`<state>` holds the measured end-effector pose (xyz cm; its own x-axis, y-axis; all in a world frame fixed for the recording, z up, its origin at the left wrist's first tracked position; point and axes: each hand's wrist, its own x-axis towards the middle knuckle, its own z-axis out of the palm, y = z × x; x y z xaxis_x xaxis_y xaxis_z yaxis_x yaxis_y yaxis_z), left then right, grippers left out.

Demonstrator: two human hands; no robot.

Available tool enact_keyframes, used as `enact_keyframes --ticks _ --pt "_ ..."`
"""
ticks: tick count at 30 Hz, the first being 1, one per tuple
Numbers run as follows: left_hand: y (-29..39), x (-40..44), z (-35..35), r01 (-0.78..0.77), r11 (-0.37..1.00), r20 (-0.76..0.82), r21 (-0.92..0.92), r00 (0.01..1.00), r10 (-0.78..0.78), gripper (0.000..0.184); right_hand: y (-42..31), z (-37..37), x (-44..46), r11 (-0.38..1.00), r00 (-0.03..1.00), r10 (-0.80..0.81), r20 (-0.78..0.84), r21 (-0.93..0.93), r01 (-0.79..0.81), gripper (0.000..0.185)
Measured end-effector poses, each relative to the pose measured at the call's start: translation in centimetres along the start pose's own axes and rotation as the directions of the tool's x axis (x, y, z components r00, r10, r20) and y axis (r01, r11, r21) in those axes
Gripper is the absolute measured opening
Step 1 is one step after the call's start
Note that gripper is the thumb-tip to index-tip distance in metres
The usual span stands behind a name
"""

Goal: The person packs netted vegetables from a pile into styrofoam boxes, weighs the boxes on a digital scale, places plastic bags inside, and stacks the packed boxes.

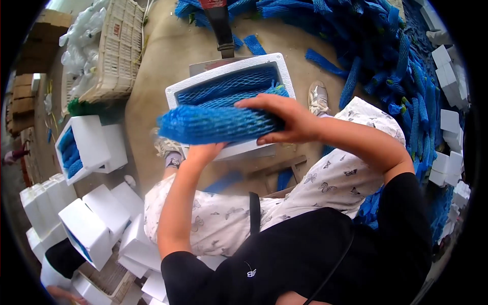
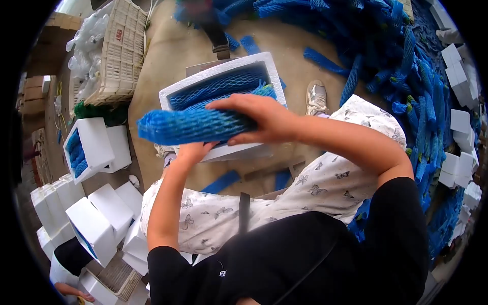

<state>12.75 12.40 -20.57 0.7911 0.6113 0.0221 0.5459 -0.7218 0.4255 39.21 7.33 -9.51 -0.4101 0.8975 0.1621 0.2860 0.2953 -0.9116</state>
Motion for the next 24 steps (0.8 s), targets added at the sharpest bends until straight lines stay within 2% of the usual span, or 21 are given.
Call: enact_keyframes --ticks 1,2,3,4,5,6,7,8,9,11,12,14,16,17,18,19,20,22,23,24 --pt "0.3 0.6 -1.6 0.223 0.967 0.209 -0.122 0.958 -0.195 0.061 0.8 1.9 0.2 0.991 0.991 -0.133 -0.013 -0.034 0.132 0.072" --pt "0.4 1.2 -3.0 0.452 0.871 0.425 -0.194 0.839 -0.341 0.059 1.2 3.4 0.2 0.979 0.984 -0.176 0.019 -0.097 0.177 0.069" --pt "-1.3 0.5 -1.3 0.148 0.983 0.221 -0.106 0.968 -0.122 0.045 2.1 4.6 0.4 0.976 0.984 -0.167 0.058 -0.133 0.173 0.066" --pt "-1.6 0.5 -1.1 0.073 0.993 0.129 -0.091 0.99 -0.061 0.037 3.1 5.5 0.3 0.971 0.983 -0.152 0.099 -0.172 0.168 0.064" --pt "-2.6 0.3 -0.5 0.087 0.98 0.154 -0.178 0.986 -0.06 0.038 4.4 5.7 -0.3 0.939 0.981 0.023 0.19 -0.342 0.044 0.063" --pt "-3.5 0.5 0.1 0.107 0.959 0.181 -0.263 0.982 -0.06 0.038 6.2 5.6 -1.6 0.869 0.968 0.194 0.158 -0.486 -0.095 0.064" --pt "-3.7 1.4 0.0 0.593 0.38 0.473 -0.71 0.801 -0.367 0.042 6.6 5.8 -2.8 0.853 0.965 0.209 0.159 -0.512 -0.101 0.063" --pt "-4.2 1.3 -1.1 0.313 0.733 0.373 -0.604 0.924 -0.087 0.04 6.6 5.7 -3.2 0.837 0.963 0.216 0.161 -0.539 -0.098 0.063" --pt "-4.4 1.8 -1.8 0.312 0.76 0.408 -0.57 0.911 -0.068 0.042 6.5 5.8 -3.2 0.841 0.964 0.205 0.171 -0.534 -0.084 0.063" --pt "-4.6 2.6 -3.6 0.316 0.798 0.485 -0.513 0.874 -0.034 0.046 5.9 6.1 -3.3 0.834 0.956 0.262 0.13 -0.528 -0.157 0.059" --pt "-4.6 3.0 -3.8 0.474 0.665 0.521 -0.577 0.841 -0.147 0.048 5.9 6.0 -3.1 0.833 0.959 0.255 0.123 -0.532 -0.153 0.059" --pt "-4.8 4.2 -3.8 0.393 0.779 0.517 -0.488 0.849 -0.105 0.042 5.7 5.9 -3.7 0.735 0.98 0.117 0.163 -0.678 0.025 0.057" --pt "-4.2 5.4 -3.9 0.266 0.935 0.465 -0.236 0.875 -0.132 0.034 6.8 6.7 -2.7 0.699 0.972 0.201 0.121 -0.713 -0.056 0.06" --pt "-3.5 5.4 -3.9 0.196 0.975 0.365 -0.102 0.919 -0.146 0.026 6.9 7.6 -2.2 0.702 0.962 0.233 0.143 -0.71 -0.065 0.063" --pt "-2.6 5.1 -3.8 0.224 0.972 0.264 -0.069 0.944 -0.198 0.026 7.0 8.4 -1.8 0.706 0.951 0.264 0.162 -0.704 -0.076 0.067" --pt "-1.7 4.6 -3.6 0.292 0.938 0.148 -0.187 0.952 -0.267 0.026 8.0 8.6 -2.2 0.706 0.94 0.282 0.192 -0.704 -0.069 0.076" --pt "-0.6 3.9 -3.7 0.34 0.886 0.04 -0.315 0.938 -0.345 0.026 8.0 8.0 -2.3 0.705 0.941 0.28 0.188 -0.705 -0.069 0.076" --pt "1.7 2.2 -5.8 0.261 0.919 -0.211 -0.297 0.92 -0.329 0.028 7.6 6.2 -2.2 0.82 0.909 0.336 0.248 -0.551 -0.153 0.081" --pt "2.8 1.2 -7.5 0.239 0.937 -0.314 -0.257 0.896 -0.315 0.029 5.6 4.6 -1.8 0.82 0.882 0.376 0.285 -0.546 -0.173 0.086" --pt "3.9 0.0 -9.1 0.241 0.94 -0.373 -0.24 0.871 -0.319 0.032 3.5 3.3 -2.0 0.862 0.928 0.242 0.284 -0.502 -0.071 0.084"
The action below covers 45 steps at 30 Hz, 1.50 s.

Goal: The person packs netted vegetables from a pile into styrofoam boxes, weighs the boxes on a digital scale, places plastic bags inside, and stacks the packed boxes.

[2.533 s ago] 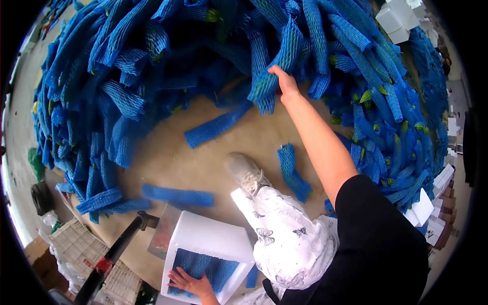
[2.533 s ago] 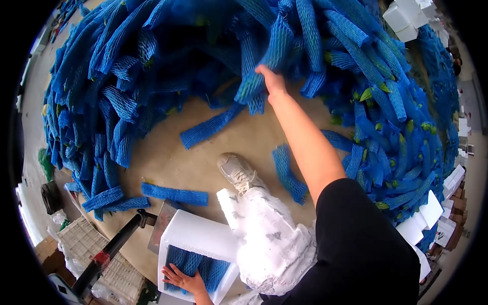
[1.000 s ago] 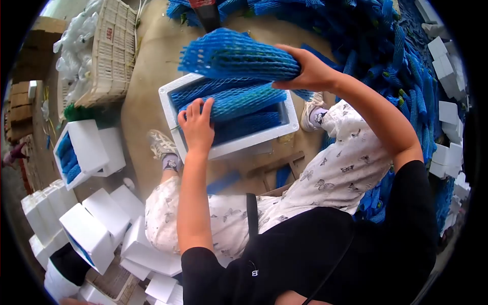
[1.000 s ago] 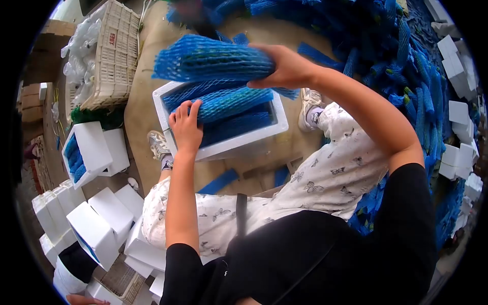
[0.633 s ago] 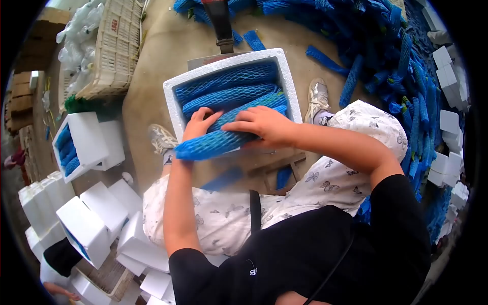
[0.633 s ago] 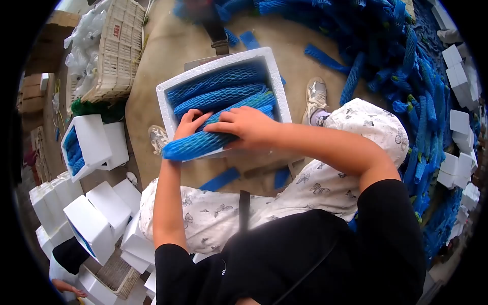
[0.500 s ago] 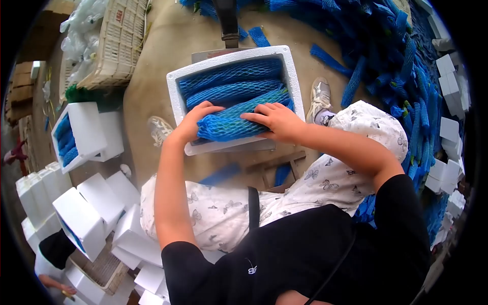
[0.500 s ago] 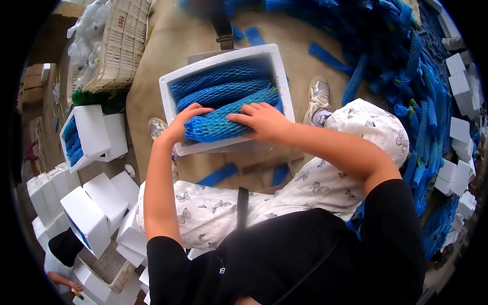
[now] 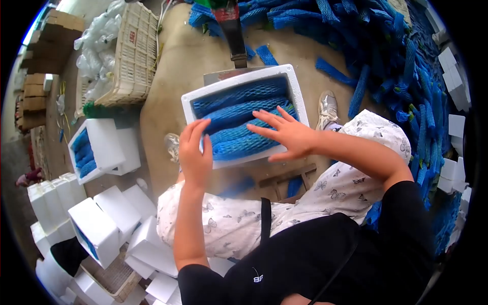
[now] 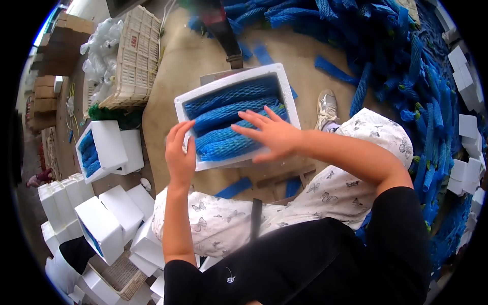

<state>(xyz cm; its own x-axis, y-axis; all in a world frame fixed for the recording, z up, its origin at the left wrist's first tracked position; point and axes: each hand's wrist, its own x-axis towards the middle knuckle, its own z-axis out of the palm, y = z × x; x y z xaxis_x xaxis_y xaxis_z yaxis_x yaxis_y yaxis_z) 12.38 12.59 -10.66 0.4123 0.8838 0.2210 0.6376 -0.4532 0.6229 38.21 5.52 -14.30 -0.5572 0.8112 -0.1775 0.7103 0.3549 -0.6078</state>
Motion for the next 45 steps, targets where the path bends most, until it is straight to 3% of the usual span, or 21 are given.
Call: enact_keyframes --ticks 2,4,5,7,10,13,20,23,25,27,28,29,32,36,38,40,42,44,45 --pt "1.8 -1.9 -2.6 -0.056 0.992 -0.142 0.113 0.987 0.072 0.03 -2.6 -3.0 -2.3 0.976 0.974 -0.171 -0.151 0.113 0.189 0.066" --pt "0.7 -3.9 -2.5 -0.122 0.959 -0.265 0.257 0.945 0.192 0.027 -4.4 -3.1 -4.2 0.94 0.947 -0.219 -0.234 0.208 0.269 0.038" --pt "0.5 -4.2 -1.7 -0.092 0.945 -0.303 0.313 0.934 0.191 0.027 -4.9 -2.4 -4.7 0.92 0.963 -0.198 -0.184 0.305 0.247 0.026" --pt "1.0 -3.5 -0.5 -0.014 0.983 -0.325 0.184 0.943 0.075 0.031 -4.4 0.7 -4.4 0.927 0.954 -0.244 -0.173 0.247 0.282 0.018" --pt "1.5 -2.1 0.1 -0.089 0.979 -0.277 0.183 0.951 0.138 0.033 -4.4 2.6 -3.7 0.896 0.936 -0.345 -0.073 0.271 0.352 0.018" --pt "1.1 -2.4 -0.4 -0.14 0.966 -0.227 0.218 0.955 0.19 0.033 -4.2 2.7 -4.1 0.91 0.952 -0.307 -0.009 0.289 0.297 0.019" --pt "0.2 -2.8 1.0 -0.079 0.985 -0.191 0.153 0.976 0.107 0.029 -3.8 2.9 -3.7 0.92 0.956 -0.293 0.013 0.276 0.278 0.019" --pt "-0.4 -3.2 2.1 -0.015 0.99 0.102 0.143 0.995 0.0 0.03 -3.6 3.1 -3.7 0.94 0.963 -0.268 -0.024 0.215 0.267 0.016" --pt "-3.1 -4.6 4.6 0.033 0.965 0.223 0.262 0.97 -0.093 0.036 -3.7 2.9 -3.3 0.98 0.989 -0.141 -0.05 0.136 0.147 0.014" --pt "-4.5 -3.6 5.3 -0.027 0.95 0.289 0.312 0.955 -0.068 0.042 -2.8 3.5 -2.4 0.99 0.986 -0.059 -0.158 0.115 0.078 0.017" --pt "-4.4 -2.5 5.0 0.055 0.965 0.373 0.255 0.915 -0.151 0.044 -3.2 2.3 -2.3 1.0 0.996 0.004 -0.09 0.008 -0.003 0.022" --pt "-4.3 -2.0 5.2 -0.054 0.94 0.356 0.337 0.932 -0.074 0.047 -2.6 2.4 -2.1 0.999 0.989 0.036 -0.143 0.021 -0.034 0.027" --pt "-4.4 -0.2 6.1 -0.041 0.887 0.515 0.46 0.826 -0.229 0.058 -1.3 2.5 -1.4 0.983 0.945 0.027 -0.325 -0.162 -0.084 0.037" --pt "-5.4 0.5 6.5 -0.019 0.918 0.56 0.396 0.798 -0.225 0.06 -0.8 4.4 0.9 0.988 0.945 0.036 -0.324 -0.132 -0.083 0.048" --pt "-5.4 1.1 6.1 0.002 0.912 0.625 0.411 0.727 -0.283 0.059 -0.4 5.2 2.4 0.994 0.95 0.051 -0.308 -0.073 -0.077 0.05" --pt "-6.9 1.4 6.6 0.007 0.92 0.653 0.392 0.703 -0.283 0.056 0.1 5.2 2.8 0.994 0.947 -0.071 -0.313 -0.097 0.043 0.048" --pt "-8.6 1.1 6.8 0.024 0.965 0.661 0.262 0.724 -0.198 0.04 0.4 4.9 2.1 0.995 0.94 -0.079 -0.333 -0.078 0.056 0.05" --pt "-9.2 1.0 6.0 0.09 0.977 0.651 0.196 0.733 -0.198 0.026 0.1 4.1 1.4 0.999 0.99 0.026 -0.14 0.05 -0.019 0.055" --pt "-8.8 1.0 5.7 0.127 0.975 0.655 0.181 0.724 -0.215 0.027 0.2 3.1 0.9 0.982 0.978 0.038 -0.203 0.187 0.0 0.053"
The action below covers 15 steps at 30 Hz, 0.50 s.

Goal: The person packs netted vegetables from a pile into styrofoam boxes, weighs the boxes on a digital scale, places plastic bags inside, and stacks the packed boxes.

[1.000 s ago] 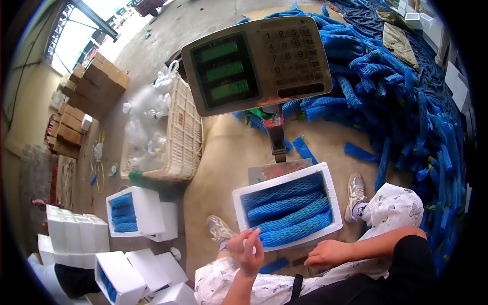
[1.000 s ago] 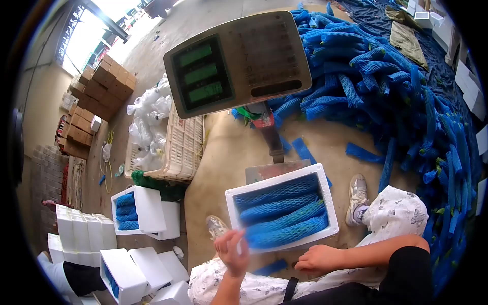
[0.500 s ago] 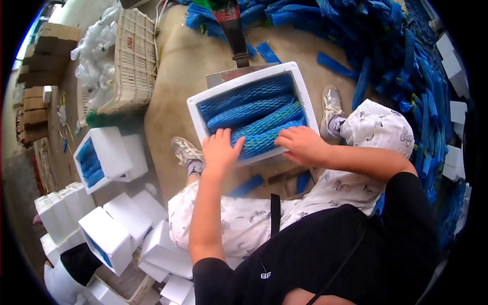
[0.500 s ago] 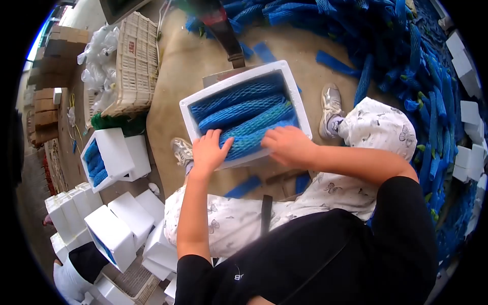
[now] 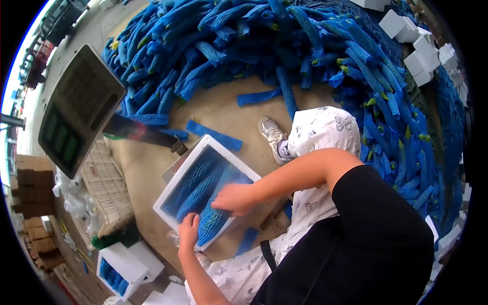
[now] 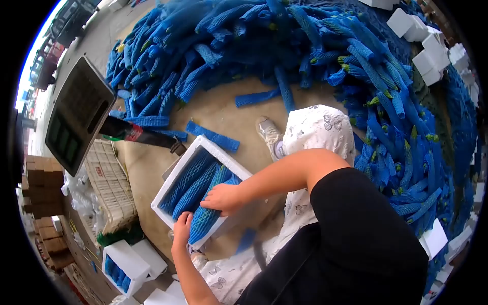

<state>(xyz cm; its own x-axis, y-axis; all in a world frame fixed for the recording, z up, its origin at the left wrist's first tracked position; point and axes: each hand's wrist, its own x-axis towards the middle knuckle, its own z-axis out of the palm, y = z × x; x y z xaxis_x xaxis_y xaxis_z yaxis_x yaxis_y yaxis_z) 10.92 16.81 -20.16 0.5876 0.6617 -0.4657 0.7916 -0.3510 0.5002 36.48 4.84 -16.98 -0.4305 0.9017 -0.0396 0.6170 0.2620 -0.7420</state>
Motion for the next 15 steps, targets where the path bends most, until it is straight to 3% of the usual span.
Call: enact_keyframes --ticks 1,2,3,5,7,9,11,13,15 --pt "-2.3 -0.2 0.1 0.028 0.981 0.068 -0.191 0.998 -0.015 0.03 -0.2 -1.2 -0.2 0.99 0.998 0.002 -0.067 0.143 0.008 0.052" --pt "-1.3 -1.2 1.0 -0.323 0.943 -0.135 -0.083 0.941 0.311 0.042 -0.9 -3.6 -0.6 0.98 0.971 0.031 -0.238 0.197 0.017 0.053" --pt "1.1 -1.3 -0.1 -0.063 0.98 0.048 0.191 0.997 0.054 0.056 -1.9 -7.0 -1.3 0.969 0.912 0.069 -0.404 0.246 0.036 0.054" --pt "6.1 -1.9 1.0 -0.242 0.93 -0.121 0.275 0.951 0.284 0.068 -2.9 -15.8 -3.5 0.932 0.748 0.109 -0.654 0.329 0.152 0.056" --pt "8.3 -0.9 3.7 -0.287 0.937 -0.169 0.199 0.932 0.321 0.069 -1.0 -23.3 -7.7 0.986 0.565 0.023 -0.825 0.111 0.122 0.051" --pt "8.6 1.0 5.9 -0.299 0.881 -0.236 0.366 0.886 0.398 0.068 3.4 -27.2 -13.3 0.98 0.463 0.044 -0.885 -0.051 -0.191 0.046" --pt "9.1 2.3 5.7 -0.273 0.88 -0.15 0.389 0.924 0.353 0.068 9.2 -26.4 -19.4 0.865 0.368 0.282 -0.886 0.069 -0.496 0.043" --pt "9.2 2.4 4.7 -0.335 0.844 -0.074 0.419 0.914 0.4 0.065 15.9 -21.0 -25.5 0.642 0.219 0.647 -0.73 0.366 -0.674 0.056" --pt "9.7 2.2 3.6 -0.372 0.847 -0.009 0.38 0.914 0.405 0.063 21.5 -15.1 -30.1 0.375 0.177 0.859 -0.48 0.355 -0.856 0.067"
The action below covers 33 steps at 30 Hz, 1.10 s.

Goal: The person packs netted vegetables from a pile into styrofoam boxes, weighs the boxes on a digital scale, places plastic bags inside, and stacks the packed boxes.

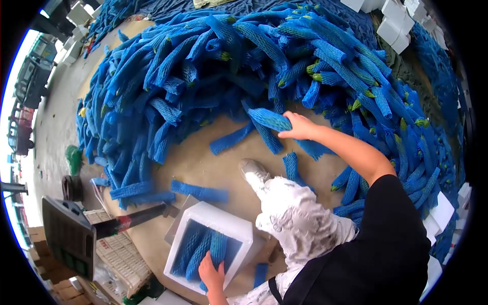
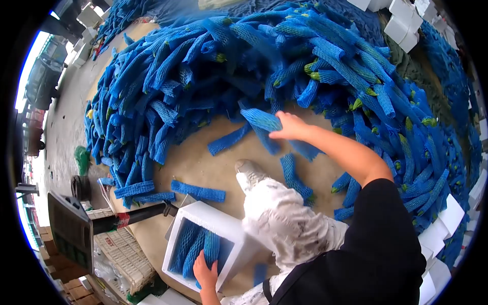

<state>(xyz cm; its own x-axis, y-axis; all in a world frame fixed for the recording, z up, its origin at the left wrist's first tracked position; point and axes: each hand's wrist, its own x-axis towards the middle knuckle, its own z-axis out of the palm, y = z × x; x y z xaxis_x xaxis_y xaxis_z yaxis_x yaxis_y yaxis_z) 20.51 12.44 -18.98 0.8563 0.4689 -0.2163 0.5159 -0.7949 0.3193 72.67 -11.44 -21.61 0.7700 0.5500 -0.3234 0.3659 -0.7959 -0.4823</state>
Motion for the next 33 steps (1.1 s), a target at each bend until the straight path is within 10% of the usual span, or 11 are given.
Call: enact_keyframes --ticks 6,8,12,13,16,20,22,24,26,30,33 --pt "0.7 -1.7 1.8 0.408 0.912 0.157 0.041 0.899 -0.409 0.085 1.8 -7.5 15.7 0.986 0.728 -0.101 -0.678 -0.165 -0.016 0.068" --pt "3.1 -0.9 0.3 0.475 0.864 -0.084 0.165 0.88 -0.468 0.076 2.1 -10.4 21.1 0.974 0.772 0.077 -0.631 -0.118 -0.193 0.076" --pt "1.5 -1.8 0.2 0.518 0.833 0.053 0.196 0.842 -0.537 0.076 2.8 -9.2 24.3 0.954 0.786 0.203 -0.584 -0.063 -0.293 0.074" --pt "1.9 -1.3 -0.5 0.528 0.842 0.108 0.111 0.836 -0.538 0.069 3.3 -8.5 23.6 0.973 0.828 0.21 -0.52 0.194 -0.125 0.068" --pt "0.6 -2.1 -1.0 0.409 0.909 0.097 0.077 0.905 -0.415 0.062 3.0 -7.4 19.9 0.462 0.931 0.261 -0.254 0.88 0.111 0.046" --pt "-2.2 -3.4 -0.6 0.644 0.704 0.335 -0.3 0.761 -0.555 0.066 0.6 -7.2 13.1 0.223 0.999 -0.032 -0.014 0.975 0.021 0.039" --pt "0.6 -1.2 -1.1 0.367 0.895 0.249 0.254 0.869 -0.428 0.07 0.4 -5.8 11.0 0.168 0.998 -0.065 -0.012 0.985 0.023 0.039" --pt "0.5 -3.0 1.2 0.496 0.863 -0.021 0.093 0.868 -0.496 0.078 -1.8 -5.2 8.6 0.018 0.995 -0.095 0.042 0.999 -0.041 0.039" --pt "0.6 -3.0 2.8 0.316 0.949 -0.352 0.0 0.888 -0.296 0.066 -2.3 -3.8 6.8 0.009 0.984 -0.106 0.14 0.99 -0.14 0.038" --pt "-1.1 -1.8 -0.9 0.344 0.933 0.004 -0.103 0.938 -0.346 0.066 -7.2 -2.6 3.6 0.406 0.914 -0.291 0.284 0.901 -0.151 0.049" --pt "-2.4 -1.6 -1.8 0.231 0.959 -0.11 -0.166 0.962 -0.251 0.055 -17.0 -2.7 0.4 0.666 0.761 -0.562 0.325 0.723 0.183 0.067"
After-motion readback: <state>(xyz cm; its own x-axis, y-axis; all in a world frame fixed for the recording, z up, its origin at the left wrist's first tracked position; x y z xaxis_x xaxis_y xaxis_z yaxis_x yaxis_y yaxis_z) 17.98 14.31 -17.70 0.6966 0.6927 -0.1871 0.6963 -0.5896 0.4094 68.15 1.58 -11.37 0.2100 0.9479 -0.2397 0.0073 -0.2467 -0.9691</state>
